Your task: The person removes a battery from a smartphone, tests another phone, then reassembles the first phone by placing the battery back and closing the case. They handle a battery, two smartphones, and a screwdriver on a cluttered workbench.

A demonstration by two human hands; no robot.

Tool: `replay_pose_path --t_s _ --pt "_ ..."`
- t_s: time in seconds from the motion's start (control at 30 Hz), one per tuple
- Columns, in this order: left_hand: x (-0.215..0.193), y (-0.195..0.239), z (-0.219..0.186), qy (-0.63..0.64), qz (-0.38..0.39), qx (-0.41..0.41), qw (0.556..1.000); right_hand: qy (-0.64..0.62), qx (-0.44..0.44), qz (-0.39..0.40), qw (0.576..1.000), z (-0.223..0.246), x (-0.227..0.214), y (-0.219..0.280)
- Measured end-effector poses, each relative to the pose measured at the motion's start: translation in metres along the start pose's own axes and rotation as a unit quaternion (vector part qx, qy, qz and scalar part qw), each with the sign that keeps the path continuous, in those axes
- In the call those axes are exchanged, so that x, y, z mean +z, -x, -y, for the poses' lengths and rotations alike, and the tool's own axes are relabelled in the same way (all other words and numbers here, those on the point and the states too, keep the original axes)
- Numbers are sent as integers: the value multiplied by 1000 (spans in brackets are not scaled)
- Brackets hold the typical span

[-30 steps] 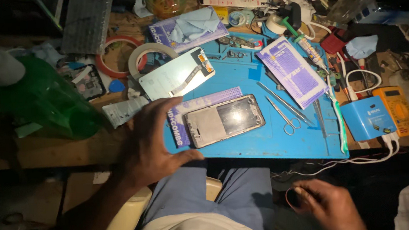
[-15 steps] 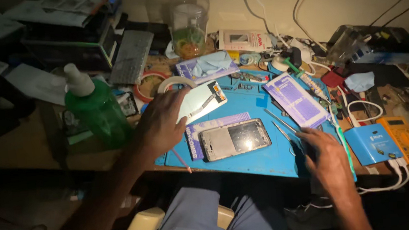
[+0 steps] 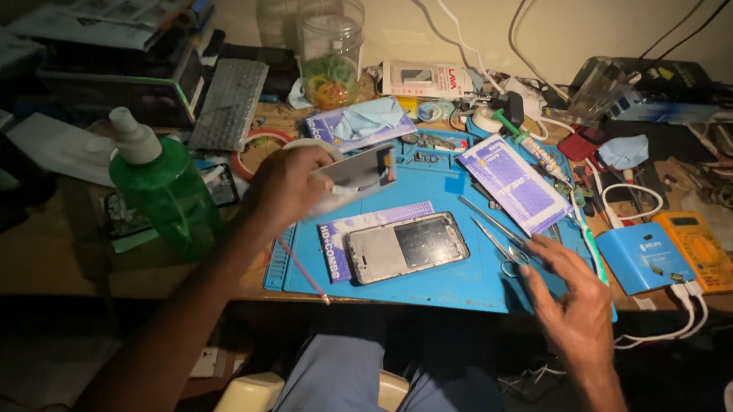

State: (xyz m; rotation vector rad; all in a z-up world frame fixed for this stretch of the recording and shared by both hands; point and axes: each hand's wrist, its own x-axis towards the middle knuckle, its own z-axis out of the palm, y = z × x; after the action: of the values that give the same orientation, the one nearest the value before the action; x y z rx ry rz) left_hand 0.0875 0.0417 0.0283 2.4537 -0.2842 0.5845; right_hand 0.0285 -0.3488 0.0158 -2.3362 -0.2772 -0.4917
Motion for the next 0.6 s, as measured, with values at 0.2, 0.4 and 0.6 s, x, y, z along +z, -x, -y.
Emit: replay_pose_path --t_s 0.2,0.4,0.6 --pt "-42 -26 -49 6 -6 147 989 -166 -78 31 983 23 7 -30" --pt "-56 -60 -122 99 74 414 902 -544 -34 373 751 21 8 -54" --pt "-53 -68 -167 235 212 398 861 -601 23 370 708 19 16 -14"
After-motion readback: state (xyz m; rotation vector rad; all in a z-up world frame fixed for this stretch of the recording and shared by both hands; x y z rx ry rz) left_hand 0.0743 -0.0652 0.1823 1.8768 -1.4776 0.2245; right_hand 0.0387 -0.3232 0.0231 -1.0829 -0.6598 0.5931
